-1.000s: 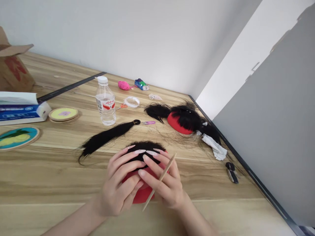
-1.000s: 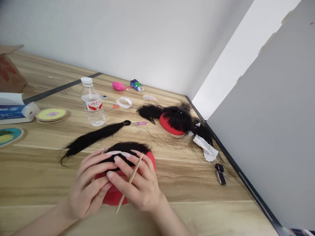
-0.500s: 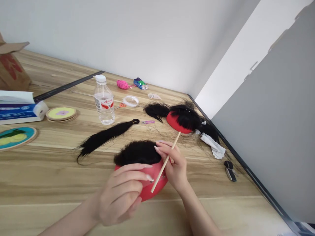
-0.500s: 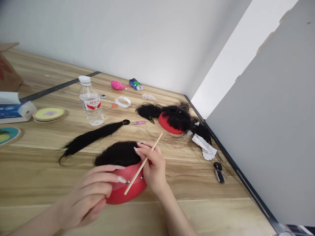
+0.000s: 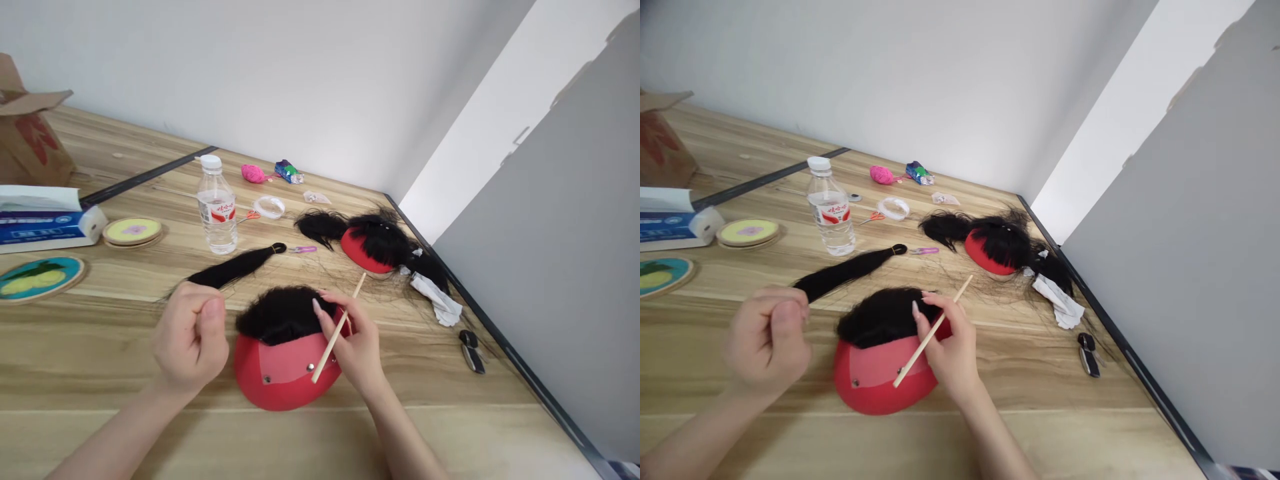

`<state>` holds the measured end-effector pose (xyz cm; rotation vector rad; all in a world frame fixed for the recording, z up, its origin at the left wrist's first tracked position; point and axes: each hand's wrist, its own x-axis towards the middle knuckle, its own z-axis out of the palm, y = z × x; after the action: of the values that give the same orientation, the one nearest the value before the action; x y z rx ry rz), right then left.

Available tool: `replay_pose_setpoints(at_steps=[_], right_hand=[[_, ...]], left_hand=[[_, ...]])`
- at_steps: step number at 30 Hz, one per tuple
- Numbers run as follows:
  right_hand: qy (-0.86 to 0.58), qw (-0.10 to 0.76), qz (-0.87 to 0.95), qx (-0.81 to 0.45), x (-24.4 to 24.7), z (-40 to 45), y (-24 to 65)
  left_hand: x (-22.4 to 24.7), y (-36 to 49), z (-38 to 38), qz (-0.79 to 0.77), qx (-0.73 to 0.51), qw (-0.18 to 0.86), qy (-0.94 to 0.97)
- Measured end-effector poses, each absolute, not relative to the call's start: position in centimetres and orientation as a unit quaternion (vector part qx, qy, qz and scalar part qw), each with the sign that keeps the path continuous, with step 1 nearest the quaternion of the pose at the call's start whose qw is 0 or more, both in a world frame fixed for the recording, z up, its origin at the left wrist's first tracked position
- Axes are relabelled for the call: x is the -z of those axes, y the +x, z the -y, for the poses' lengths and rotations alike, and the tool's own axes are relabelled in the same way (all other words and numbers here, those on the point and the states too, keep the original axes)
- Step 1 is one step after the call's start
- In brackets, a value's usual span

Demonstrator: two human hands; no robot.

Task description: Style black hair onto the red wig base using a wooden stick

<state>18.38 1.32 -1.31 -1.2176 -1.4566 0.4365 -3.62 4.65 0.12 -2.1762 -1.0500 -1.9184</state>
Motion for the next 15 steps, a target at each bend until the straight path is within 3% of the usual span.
replay_pose_setpoints(at_steps=[8,12,15], right_hand=[[-0.584,0.666,0.447,-0.122,1.1,-1.7,19.6],[-0.501,0.729,0.455,-0.099,1.0,-1.2,19.6],[-0.474,0.72,0.49,-0.126,0.8,-0.7,19.0]], left_hand=[[-0.5,-1.1,-2.0,0.08,0.512,0.027,-0.855],[0.0,-0.2,-1.9,0.06,0.493,-0.024,-0.868],[0.2,-0.2,-2.4,0.079,0.503,-0.038,-0.86]])
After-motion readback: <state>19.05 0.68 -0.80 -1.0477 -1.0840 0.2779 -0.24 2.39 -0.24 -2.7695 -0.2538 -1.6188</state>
